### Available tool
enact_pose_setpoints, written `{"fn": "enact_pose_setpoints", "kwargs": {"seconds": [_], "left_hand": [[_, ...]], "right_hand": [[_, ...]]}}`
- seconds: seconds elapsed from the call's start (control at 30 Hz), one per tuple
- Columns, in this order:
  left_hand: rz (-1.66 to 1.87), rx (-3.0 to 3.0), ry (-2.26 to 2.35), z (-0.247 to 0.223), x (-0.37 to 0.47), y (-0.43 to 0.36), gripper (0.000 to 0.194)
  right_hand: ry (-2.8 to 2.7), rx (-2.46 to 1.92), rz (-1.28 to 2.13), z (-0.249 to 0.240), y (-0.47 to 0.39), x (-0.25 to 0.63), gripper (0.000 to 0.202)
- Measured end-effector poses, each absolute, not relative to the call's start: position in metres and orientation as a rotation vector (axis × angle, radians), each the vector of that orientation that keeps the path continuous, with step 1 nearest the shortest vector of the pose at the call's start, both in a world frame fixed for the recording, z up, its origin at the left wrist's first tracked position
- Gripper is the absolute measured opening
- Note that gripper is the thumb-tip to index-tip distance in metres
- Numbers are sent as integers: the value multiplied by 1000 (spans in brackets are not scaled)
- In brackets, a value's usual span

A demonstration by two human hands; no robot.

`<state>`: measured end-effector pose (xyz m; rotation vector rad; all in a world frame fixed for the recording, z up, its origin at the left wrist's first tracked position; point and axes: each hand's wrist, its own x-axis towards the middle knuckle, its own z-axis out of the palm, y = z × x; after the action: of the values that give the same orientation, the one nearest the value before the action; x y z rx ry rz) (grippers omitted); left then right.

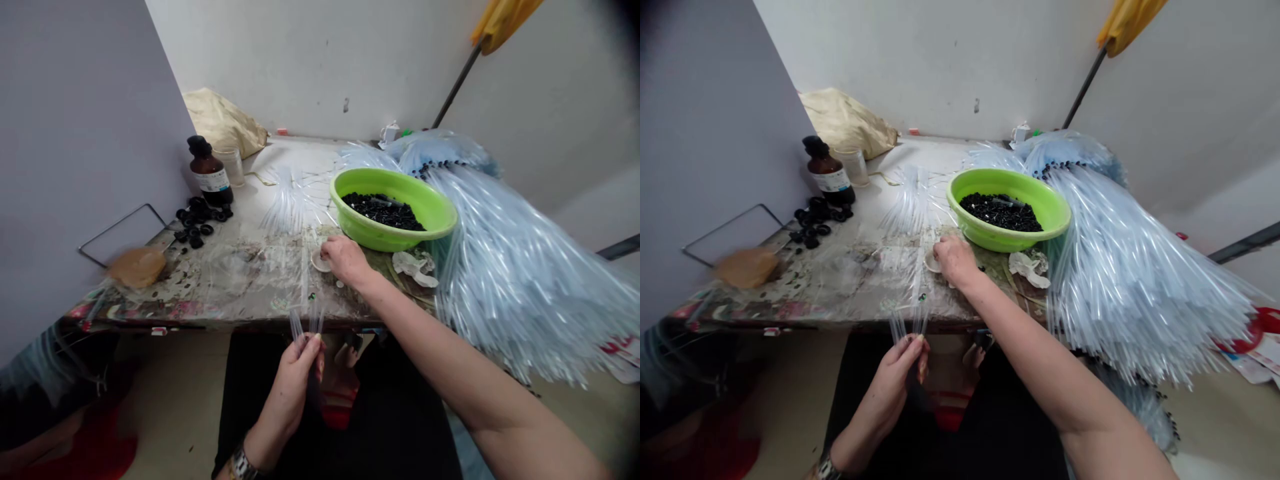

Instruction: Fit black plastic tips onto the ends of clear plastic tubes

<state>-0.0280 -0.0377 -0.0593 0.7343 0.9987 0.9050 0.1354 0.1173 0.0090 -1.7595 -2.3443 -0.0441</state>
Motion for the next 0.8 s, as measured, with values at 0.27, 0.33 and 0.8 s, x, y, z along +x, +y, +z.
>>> {"fn": "enact_pose_setpoints", "kwargs": {"seconds": [0.27, 0.33, 0.8], "left_hand": [[959, 828, 998, -49, -30, -34, 23], [956, 835, 994, -46, -30, -32, 23], [881, 929, 950, -31, -21, -35, 24]], "right_hand": [[-2276, -1654, 51, 17, 106, 144, 15], [-2154, -1575, 100, 23, 97, 149, 13], [-1598, -1442, 770, 33, 3, 168, 10]]}}
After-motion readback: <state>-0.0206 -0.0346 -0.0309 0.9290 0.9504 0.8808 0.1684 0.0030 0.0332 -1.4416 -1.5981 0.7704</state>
